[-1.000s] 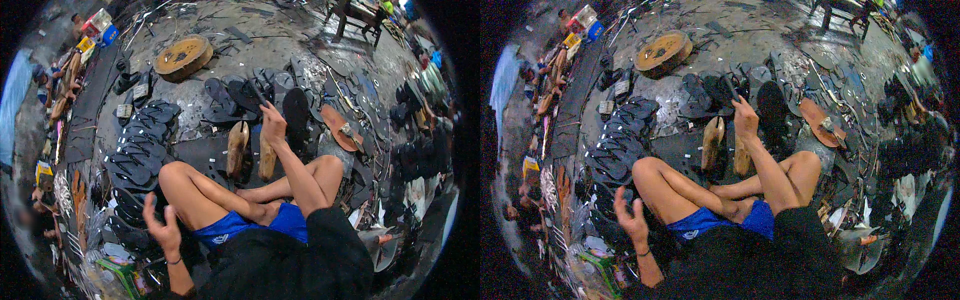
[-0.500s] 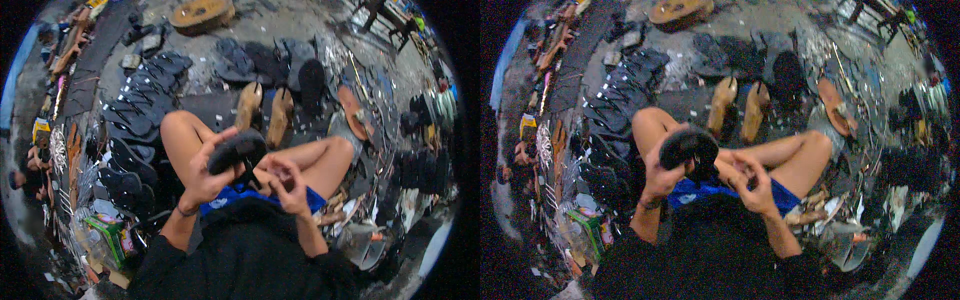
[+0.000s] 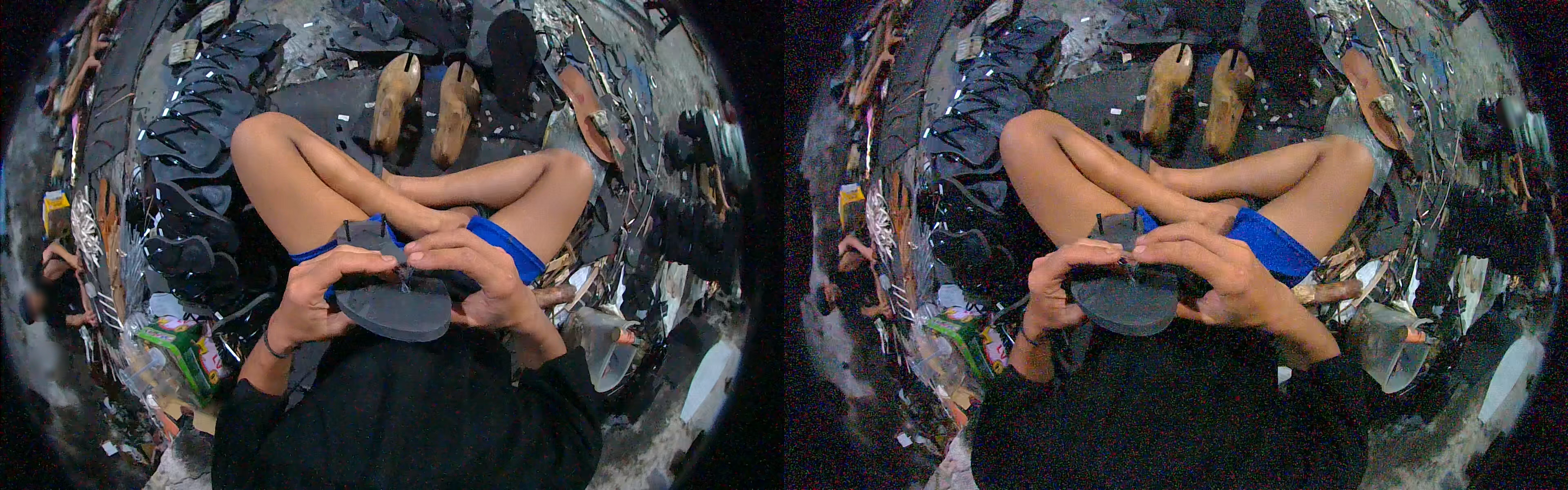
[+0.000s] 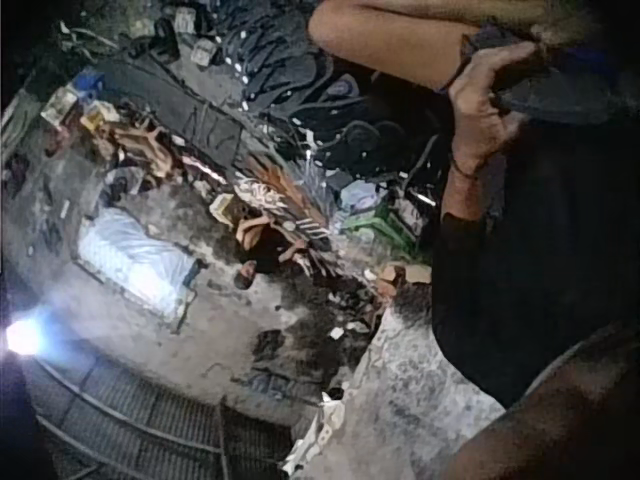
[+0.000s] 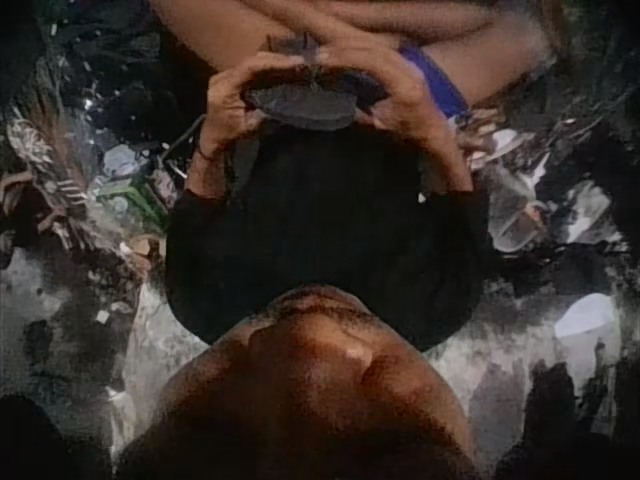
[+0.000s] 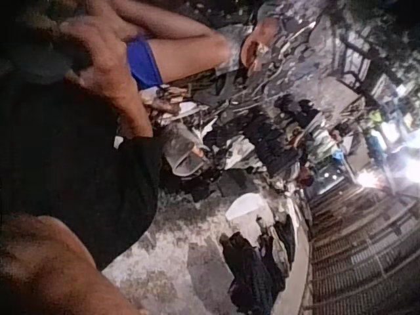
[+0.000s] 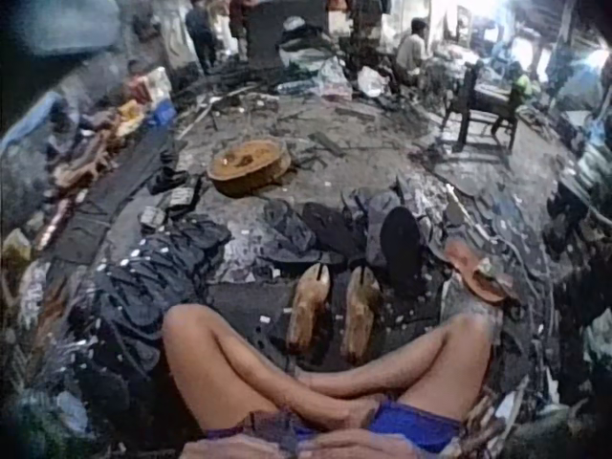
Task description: The person sits on the floor and assembles flip-flops by hand. They repeatedly pick up a black sole and a strap, align the strap to the sole, and press the components together to form a finished sandal.
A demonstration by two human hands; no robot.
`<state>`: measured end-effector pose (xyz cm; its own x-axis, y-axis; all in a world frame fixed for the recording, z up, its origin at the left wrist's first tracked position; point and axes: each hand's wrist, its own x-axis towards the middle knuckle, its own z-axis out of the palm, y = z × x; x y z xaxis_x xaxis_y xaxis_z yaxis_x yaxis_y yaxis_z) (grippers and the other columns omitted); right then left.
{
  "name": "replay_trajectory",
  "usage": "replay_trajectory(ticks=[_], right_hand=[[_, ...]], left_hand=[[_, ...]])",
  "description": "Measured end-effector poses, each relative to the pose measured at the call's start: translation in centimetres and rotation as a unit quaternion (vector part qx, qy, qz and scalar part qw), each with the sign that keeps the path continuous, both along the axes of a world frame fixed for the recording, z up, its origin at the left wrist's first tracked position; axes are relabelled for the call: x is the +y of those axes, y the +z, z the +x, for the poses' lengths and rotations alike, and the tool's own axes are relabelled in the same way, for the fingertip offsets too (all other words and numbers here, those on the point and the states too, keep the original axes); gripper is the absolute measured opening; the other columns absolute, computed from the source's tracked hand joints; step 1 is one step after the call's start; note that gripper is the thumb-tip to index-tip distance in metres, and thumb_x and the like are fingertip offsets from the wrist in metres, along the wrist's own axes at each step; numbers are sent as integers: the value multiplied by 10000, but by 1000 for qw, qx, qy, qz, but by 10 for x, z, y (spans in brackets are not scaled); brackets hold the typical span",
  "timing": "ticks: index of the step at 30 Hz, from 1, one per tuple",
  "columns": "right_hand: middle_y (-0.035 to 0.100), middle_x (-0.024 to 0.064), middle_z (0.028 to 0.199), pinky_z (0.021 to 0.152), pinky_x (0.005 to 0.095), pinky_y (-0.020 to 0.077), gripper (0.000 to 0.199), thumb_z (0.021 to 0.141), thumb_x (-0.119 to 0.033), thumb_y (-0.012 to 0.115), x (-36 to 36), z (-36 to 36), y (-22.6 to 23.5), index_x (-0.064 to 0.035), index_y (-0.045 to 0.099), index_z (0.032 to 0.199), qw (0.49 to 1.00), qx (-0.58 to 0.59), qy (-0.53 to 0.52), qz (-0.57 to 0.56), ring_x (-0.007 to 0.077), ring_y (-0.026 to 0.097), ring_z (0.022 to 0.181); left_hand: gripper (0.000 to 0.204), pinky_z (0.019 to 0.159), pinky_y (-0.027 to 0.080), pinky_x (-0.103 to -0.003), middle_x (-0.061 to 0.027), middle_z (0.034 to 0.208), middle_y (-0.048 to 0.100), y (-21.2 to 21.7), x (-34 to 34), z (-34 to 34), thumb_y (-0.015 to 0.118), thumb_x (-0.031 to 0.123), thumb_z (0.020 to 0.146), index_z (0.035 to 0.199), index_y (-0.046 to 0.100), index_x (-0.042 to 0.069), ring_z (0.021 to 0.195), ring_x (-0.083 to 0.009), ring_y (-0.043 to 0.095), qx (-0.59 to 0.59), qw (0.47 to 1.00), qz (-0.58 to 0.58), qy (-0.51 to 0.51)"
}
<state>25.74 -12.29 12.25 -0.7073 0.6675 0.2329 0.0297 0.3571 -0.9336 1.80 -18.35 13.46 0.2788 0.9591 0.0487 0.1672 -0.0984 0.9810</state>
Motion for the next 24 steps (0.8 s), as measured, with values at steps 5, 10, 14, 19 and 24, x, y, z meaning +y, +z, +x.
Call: replay_trajectory(ticks=[5, 10, 14, 19, 24], right_hand=[[602, 137, 1187, 864, 380, 534, 590, 620, -30, 743, -4, -1, -2, -105, 607, 1189, 998, -28, -36, 30, 304, 626, 1055], [629, 117, 1145, 790, 358, 543, 421, 755, -78, 622, -4, 0, -3, -131, 645, 1172, 992, -26, -44, 116, 269, 657, 937], [640, 104, 1136, 737, 343, 542, 400, 790, -108, 583, -3, -1, -2, -151, 662, 1179, 987, -40, -36, 151, 247, 663, 879], [634, 107, 1136, 771, 354, 529, 398, 799, -99, 551, -5, -1, -3, -139, 659, 1180, 989, -62, -33, 131, 264, 650, 935], [606, 134, 1138, 908, 420, 474, 340, 801, -106, 542, -8, -2, -12, -61, 635, 1125, 997, -45, 3, 64, 311, 588, 1094]], left_hand=[[482, 847, 522, -354, -112, 1035, 672, 8, 7, 4, 768, 66, 689, 1153, 642, 30, 951, -265, 661, 28, 998, 60, -25], [377, 852, 539, -370, -120, 1028, 672, 11, 5, 6, 738, 84, 691, 1057, 687, 5, 952, -266, 660, 93, 988, 119, -27], [316, 833, 549, -369, -133, 992, 683, 8, 5, 3, 725, 92, 695, 996, 706, -4, 935, -273, 669, 120, 984, 131, -13], [323, 812, 545, -354, -120, 971, 677, 5, 2, 2, 733, 89, 665, 979, 714, 12, 916, -272, 665, 143, 981, 134, 3], [371, 827, 509, -351, -108, 1007, 629, 13, -4, 5, 757, 20, 616, 980, 690, 44, 942, -260, 627, 182, 980, 73, 18]])
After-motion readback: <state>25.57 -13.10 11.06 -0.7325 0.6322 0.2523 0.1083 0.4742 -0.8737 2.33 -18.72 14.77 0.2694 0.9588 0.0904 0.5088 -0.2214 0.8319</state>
